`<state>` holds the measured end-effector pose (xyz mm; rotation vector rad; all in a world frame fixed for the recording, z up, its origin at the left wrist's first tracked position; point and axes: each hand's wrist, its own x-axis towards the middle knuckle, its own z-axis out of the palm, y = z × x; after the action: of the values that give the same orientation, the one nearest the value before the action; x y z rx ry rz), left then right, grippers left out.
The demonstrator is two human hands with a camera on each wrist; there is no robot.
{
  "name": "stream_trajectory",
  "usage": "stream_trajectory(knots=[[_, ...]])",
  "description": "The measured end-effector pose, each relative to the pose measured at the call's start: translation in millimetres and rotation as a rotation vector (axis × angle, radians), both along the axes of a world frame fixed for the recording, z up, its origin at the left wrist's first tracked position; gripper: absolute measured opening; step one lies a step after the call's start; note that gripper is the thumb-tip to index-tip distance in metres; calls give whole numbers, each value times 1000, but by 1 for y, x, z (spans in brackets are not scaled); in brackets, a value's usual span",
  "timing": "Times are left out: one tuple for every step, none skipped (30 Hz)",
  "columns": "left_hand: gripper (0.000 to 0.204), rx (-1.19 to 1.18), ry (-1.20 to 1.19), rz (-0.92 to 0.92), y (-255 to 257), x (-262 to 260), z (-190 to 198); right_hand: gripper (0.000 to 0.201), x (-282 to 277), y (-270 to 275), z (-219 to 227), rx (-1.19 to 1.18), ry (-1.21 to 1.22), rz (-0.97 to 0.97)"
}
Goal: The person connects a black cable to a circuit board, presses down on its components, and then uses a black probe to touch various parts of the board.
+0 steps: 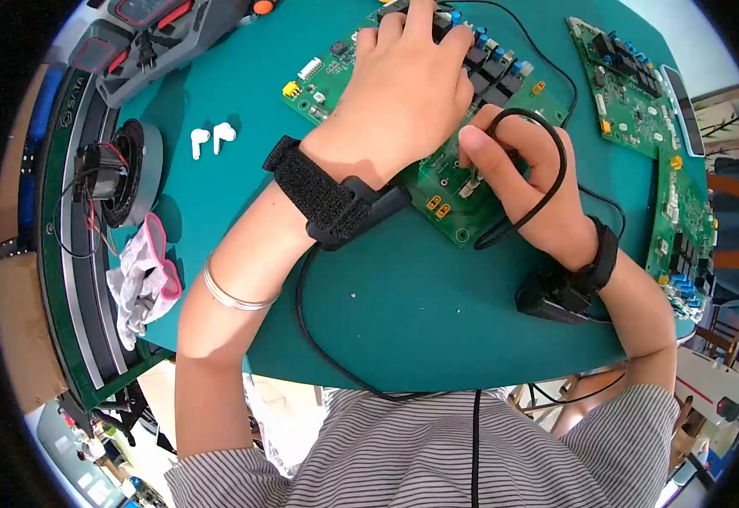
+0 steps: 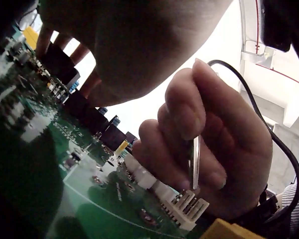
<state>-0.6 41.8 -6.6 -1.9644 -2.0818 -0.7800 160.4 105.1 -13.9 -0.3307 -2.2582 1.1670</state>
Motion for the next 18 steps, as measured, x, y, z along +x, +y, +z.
stream_trajectory(knots=[[38,7,10,3,0,0,0,37,0,0,1,-5,-9,-6],[38,7,10,3,0,0,0,37,0,-1,1,-9,-19,-12],[38,-5,-3,1,-1,0,1,37,0,0,0,-9,-19,-11],[38,-17,-16,-1,-1,0,1,37,0,1,-1,5,-14,-4],[38,-17,-16,0,-1,0,1,37,0,1,-2,20,-8,4],[38,-10,-18,-6,-1,-1,1,37,0,1,-2,19,-9,4],[38,-4,-19,-12,0,-1,0,37,-1,0,-2,17,-2,10],[38,-4,-19,-12,0,-1,0,37,-1,0,-2,15,5,16],[38,-2,-15,-8,0,-1,-1,37,0,0,-1,14,5,17],[38,0,-11,-5,0,-1,-1,38,1,0,1,-8,-22,9],[38,0,-11,-4,0,-1,0,38,2,0,2,-29,-49,1],[38,-6,-13,-6,0,-1,1,38,1,0,2,-29,-49,1],[38,-11,-15,-7,-1,-1,1,38,0,0,0,-15,-32,15],[38,-12,-15,-7,-1,-1,1,38,0,0,-1,0,-15,28],[38,-10,-12,-8,-1,-1,1,38,-1,0,-2,-1,-15,28],[38,-7,-9,-9,-1,-1,1,38,-1,0,-2,16,-14,35],[38,-8,-10,-9,-1,-1,1,38,-1,0,-3,32,-12,41],[38,0,-11,-14,-1,-1,1,38,0,1,-2,32,-13,41]])
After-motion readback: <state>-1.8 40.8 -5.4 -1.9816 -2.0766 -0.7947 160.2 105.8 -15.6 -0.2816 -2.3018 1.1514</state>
